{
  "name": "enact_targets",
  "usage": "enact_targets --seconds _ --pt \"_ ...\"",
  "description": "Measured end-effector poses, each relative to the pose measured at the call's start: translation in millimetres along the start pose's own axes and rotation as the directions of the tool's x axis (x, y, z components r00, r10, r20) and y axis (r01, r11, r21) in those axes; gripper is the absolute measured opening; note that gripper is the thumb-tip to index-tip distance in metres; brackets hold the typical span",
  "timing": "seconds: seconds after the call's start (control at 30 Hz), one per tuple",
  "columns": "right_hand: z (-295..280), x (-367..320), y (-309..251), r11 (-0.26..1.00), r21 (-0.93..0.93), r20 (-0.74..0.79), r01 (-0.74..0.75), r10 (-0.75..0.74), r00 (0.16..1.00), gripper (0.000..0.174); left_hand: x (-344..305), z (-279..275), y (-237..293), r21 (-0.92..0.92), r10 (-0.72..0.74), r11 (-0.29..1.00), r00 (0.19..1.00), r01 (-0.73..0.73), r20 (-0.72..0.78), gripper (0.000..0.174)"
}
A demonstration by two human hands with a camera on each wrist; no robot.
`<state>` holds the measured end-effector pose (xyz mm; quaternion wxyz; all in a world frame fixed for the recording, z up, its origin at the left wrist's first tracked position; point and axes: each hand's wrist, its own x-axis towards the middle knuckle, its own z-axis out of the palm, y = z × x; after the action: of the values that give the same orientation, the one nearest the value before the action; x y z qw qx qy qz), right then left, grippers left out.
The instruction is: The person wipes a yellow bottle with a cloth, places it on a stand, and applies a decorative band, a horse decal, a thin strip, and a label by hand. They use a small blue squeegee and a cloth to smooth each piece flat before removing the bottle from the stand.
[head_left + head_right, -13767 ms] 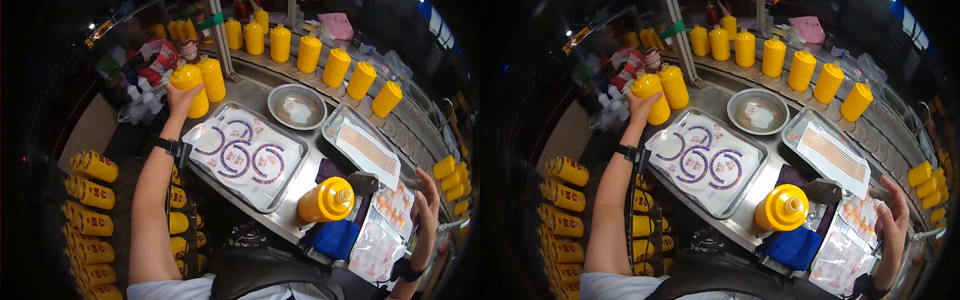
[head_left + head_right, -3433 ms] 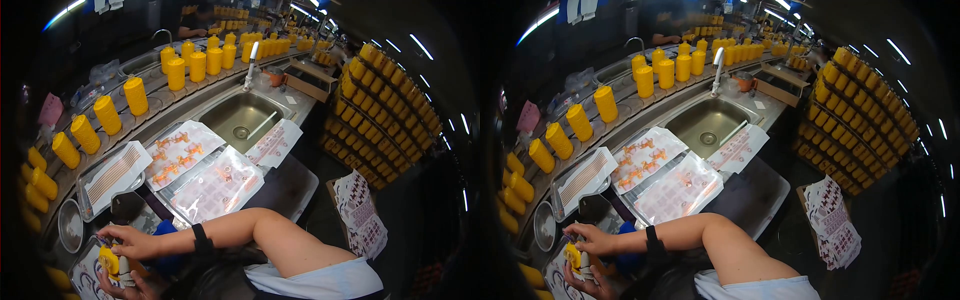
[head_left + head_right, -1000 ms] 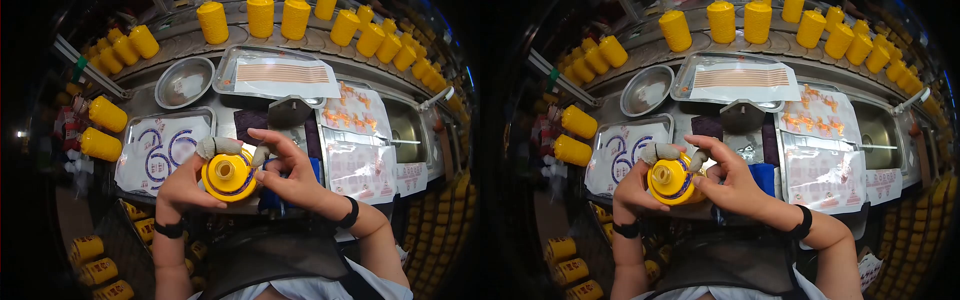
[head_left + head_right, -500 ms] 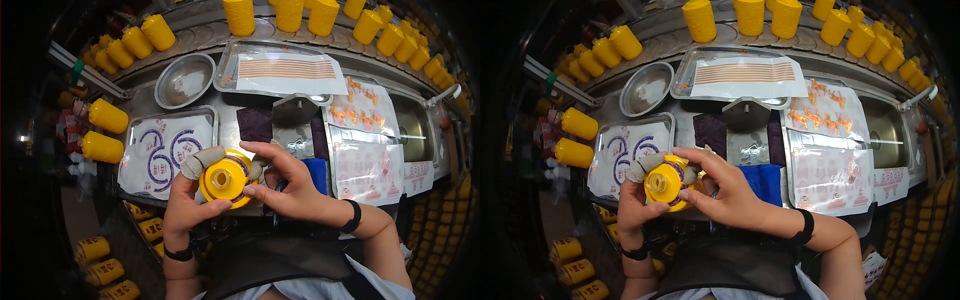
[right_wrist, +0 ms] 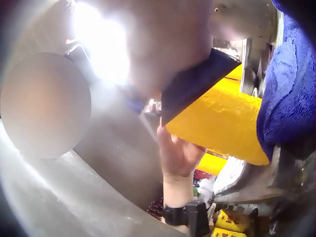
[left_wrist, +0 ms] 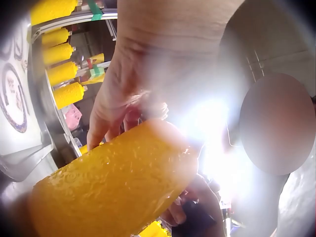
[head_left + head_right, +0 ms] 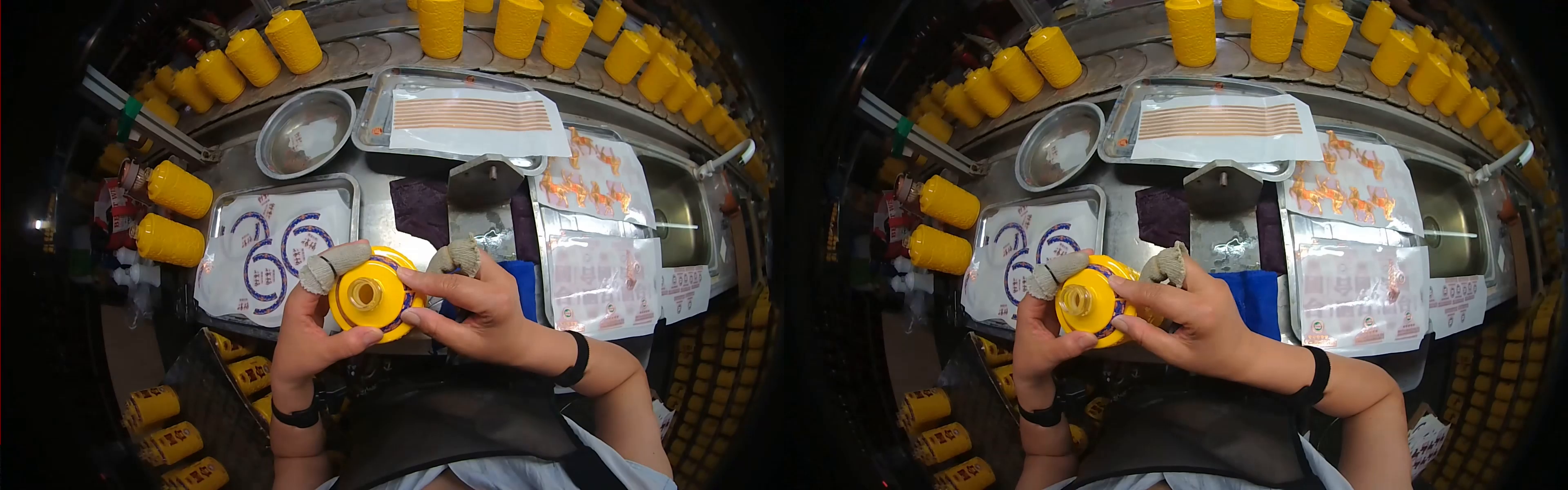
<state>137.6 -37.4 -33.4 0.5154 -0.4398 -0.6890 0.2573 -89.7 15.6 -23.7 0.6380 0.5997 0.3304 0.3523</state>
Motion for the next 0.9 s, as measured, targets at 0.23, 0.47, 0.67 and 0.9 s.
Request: enact_targets --seconds 0.23,0.47,0.67,0.9 --pt "2 1 3 1.0 0.027 -0.022 0.0 0.0 1.0 0.04 1 0 -1 -0.021 -0.016 1.0 1.0 0.015 -0.013 0.079" --pt "4 3 1 0.928 0.239 0.031 -0.285 0.286 0.958 0.03 1 2 -1 -0.033 -0.014 0.999 1.0 0.013 -0.021 0.079" --pt "6 7 9 0.841 0.375 0.122 -0.389 0.371 0.921 0.024 1 10 -3 -0.03 0.0 1.0 0.997 -0.002 -0.078 0.077" --pt "12 2 20 0.791 0.466 0.142 -0.396 0.375 0.916 0.025 0 13 -3 -0.045 0.019 0.999 0.996 -0.022 -0.083 0.077"
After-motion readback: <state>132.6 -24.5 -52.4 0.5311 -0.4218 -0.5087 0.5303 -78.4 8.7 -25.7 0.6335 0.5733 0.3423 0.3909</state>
